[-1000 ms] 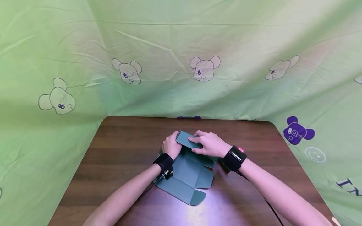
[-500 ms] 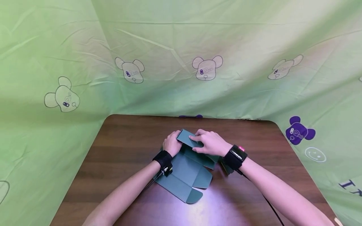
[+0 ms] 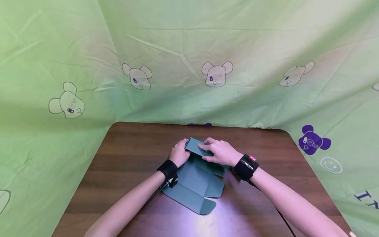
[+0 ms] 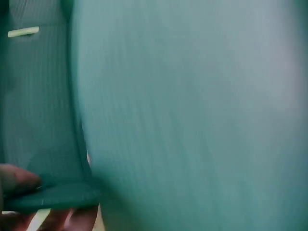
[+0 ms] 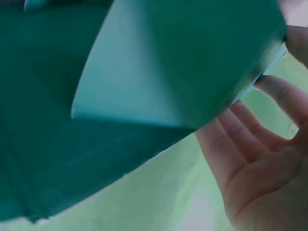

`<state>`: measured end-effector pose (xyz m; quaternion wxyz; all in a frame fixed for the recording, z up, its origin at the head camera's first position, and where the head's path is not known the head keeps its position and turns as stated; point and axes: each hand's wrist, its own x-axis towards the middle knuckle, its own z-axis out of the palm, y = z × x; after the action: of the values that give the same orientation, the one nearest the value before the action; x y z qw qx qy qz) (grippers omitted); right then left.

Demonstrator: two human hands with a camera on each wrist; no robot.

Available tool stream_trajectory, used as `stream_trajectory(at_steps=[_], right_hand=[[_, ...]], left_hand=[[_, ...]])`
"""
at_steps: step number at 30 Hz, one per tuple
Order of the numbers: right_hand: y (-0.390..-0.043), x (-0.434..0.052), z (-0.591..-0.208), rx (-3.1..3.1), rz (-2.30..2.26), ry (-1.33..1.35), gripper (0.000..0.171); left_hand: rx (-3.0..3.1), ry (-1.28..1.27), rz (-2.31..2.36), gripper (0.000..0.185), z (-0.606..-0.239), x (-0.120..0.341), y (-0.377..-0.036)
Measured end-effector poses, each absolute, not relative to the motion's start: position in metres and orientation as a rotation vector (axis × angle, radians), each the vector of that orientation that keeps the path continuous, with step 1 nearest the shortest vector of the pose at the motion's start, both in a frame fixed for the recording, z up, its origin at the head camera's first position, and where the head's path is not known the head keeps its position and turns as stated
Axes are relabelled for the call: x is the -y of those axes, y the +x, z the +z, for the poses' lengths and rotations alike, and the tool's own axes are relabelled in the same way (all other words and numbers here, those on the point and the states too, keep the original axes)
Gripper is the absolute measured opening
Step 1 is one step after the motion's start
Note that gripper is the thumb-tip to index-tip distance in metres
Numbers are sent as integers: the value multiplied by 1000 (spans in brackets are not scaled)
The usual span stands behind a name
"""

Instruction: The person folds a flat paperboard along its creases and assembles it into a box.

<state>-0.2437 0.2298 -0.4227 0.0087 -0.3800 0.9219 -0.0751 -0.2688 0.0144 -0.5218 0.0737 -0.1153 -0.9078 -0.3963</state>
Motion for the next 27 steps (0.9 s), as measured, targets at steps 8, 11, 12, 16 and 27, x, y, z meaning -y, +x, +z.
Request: stream_trajectory(at_steps=[8,11,12,16,27], right_hand=[[-260,-228,-422,-2862,-247,-1275,49],[-267,-225,-427,-2883,-245,-1276,47],[-269,-225,-429,-2900,-250,-1267,46],[-268,-232,-439,-3021,-280,-1220,40],[-258,-258,-453,-3188,-605,-914,44]], left_hand=[[2753,-745,-1290,64,-483,14,-267],[2800,-835,-1182,58,-476,26,-270],[2816,-842,-1149,58,-474,30,-270],[2841,-837,-1062,57,-475,34,-273],[2783,-615,-1386,56,-472,38,-276]])
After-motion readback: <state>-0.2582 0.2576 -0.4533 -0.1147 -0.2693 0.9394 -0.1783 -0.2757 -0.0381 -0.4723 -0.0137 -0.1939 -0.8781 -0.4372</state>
